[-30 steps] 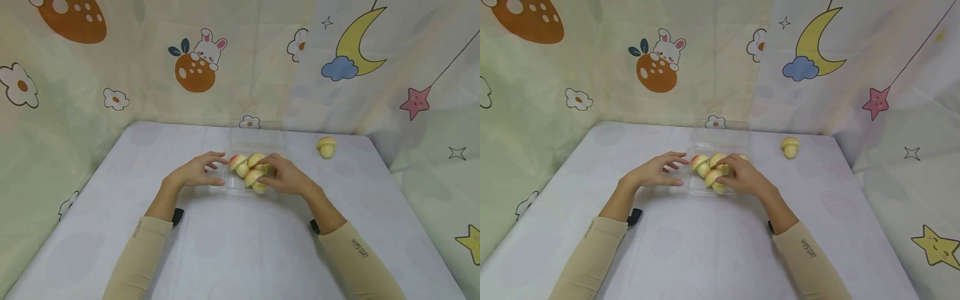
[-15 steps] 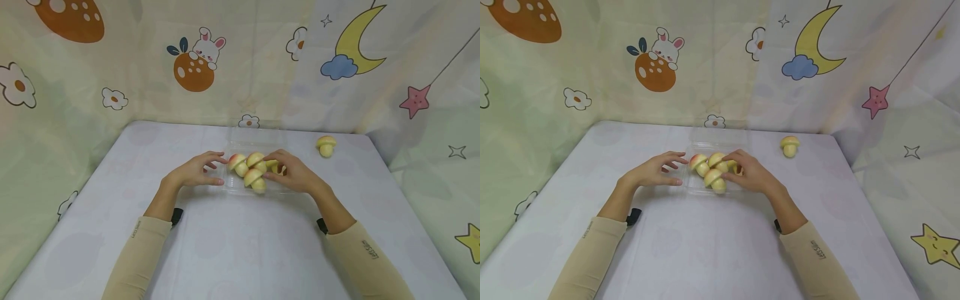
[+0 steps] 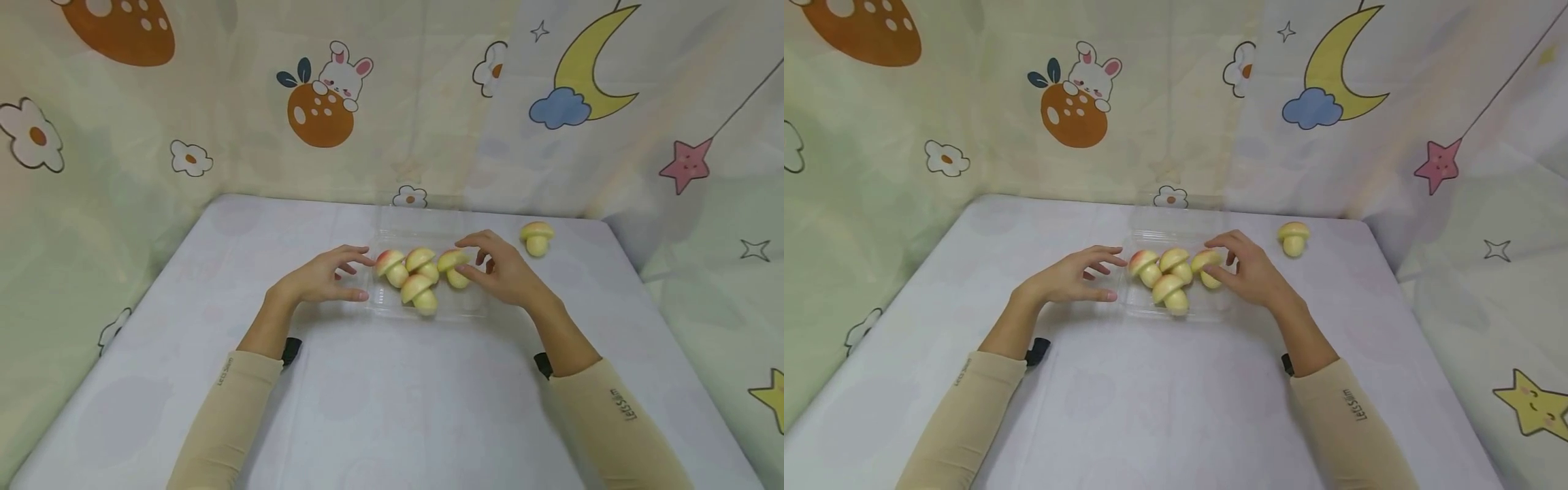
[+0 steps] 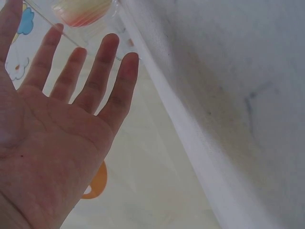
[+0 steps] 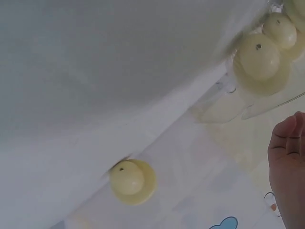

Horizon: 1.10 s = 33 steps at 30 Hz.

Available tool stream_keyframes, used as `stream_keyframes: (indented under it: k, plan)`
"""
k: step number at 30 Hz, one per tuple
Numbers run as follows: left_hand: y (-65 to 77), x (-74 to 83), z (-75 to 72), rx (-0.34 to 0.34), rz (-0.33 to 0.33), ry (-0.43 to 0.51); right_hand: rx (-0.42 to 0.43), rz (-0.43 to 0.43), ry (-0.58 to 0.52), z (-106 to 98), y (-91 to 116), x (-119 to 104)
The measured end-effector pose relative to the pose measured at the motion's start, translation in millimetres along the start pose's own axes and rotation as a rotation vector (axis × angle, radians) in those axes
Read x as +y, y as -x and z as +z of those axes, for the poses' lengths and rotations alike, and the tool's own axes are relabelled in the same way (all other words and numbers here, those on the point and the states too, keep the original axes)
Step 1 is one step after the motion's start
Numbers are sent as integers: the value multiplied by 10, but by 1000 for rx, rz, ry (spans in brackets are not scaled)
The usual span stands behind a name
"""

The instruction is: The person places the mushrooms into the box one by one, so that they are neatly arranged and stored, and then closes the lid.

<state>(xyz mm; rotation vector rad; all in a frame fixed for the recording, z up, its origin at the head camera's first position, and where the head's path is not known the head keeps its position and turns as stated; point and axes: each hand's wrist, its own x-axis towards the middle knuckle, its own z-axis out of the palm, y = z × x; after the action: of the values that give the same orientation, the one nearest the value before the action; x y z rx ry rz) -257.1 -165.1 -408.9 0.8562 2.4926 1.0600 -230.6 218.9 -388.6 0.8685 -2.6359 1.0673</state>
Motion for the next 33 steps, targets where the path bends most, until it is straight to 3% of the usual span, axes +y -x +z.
stream_keyframes:
  k: [17, 27, 33]
  plan:
    - [4, -8, 7, -4, -15, 1, 120, 83, 10, -173, 110, 263]
    - [-12, 16, 24, -15, -2, -4, 145, 144, 44, -298, 212, 484]
    - [12, 11, 7, 2, -16, 0, 138, 129, 54, -348, 187, 579]
